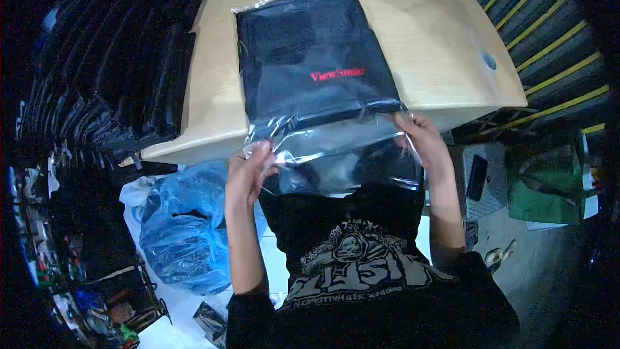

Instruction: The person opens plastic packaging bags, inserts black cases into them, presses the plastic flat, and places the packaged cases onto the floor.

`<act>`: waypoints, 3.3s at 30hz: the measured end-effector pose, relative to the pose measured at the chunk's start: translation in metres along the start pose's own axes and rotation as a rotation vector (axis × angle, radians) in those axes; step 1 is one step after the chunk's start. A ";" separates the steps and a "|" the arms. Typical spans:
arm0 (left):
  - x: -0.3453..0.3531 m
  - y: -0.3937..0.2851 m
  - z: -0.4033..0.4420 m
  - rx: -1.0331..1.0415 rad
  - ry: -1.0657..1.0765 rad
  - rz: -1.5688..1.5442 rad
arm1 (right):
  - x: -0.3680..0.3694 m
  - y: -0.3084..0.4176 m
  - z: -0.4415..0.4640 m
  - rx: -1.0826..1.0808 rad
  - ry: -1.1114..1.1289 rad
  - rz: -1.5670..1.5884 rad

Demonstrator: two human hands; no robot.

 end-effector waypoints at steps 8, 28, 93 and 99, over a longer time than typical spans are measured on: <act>0.008 -0.013 0.008 -0.003 0.035 0.171 | 0.013 0.018 -0.004 0.027 -0.001 -0.156; 0.007 -0.007 0.011 0.064 -0.036 -0.024 | 0.023 0.012 0.007 -0.113 -0.020 -0.064; -0.028 -0.023 -0.004 0.013 0.288 0.092 | 0.036 0.013 0.001 -0.019 0.218 -0.165; -0.026 -0.024 0.022 -0.037 0.133 -0.038 | 0.041 0.007 0.000 0.005 0.217 -0.034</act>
Point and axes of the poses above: each hand's wrist, its own z-axis towards the middle knuckle, its own x-axis out of the palm, y = z × x, the point moved 6 cm from there along z, towards the middle knuckle, and after that the axes turned 5 degrees about -z, right-handed, at the moved point
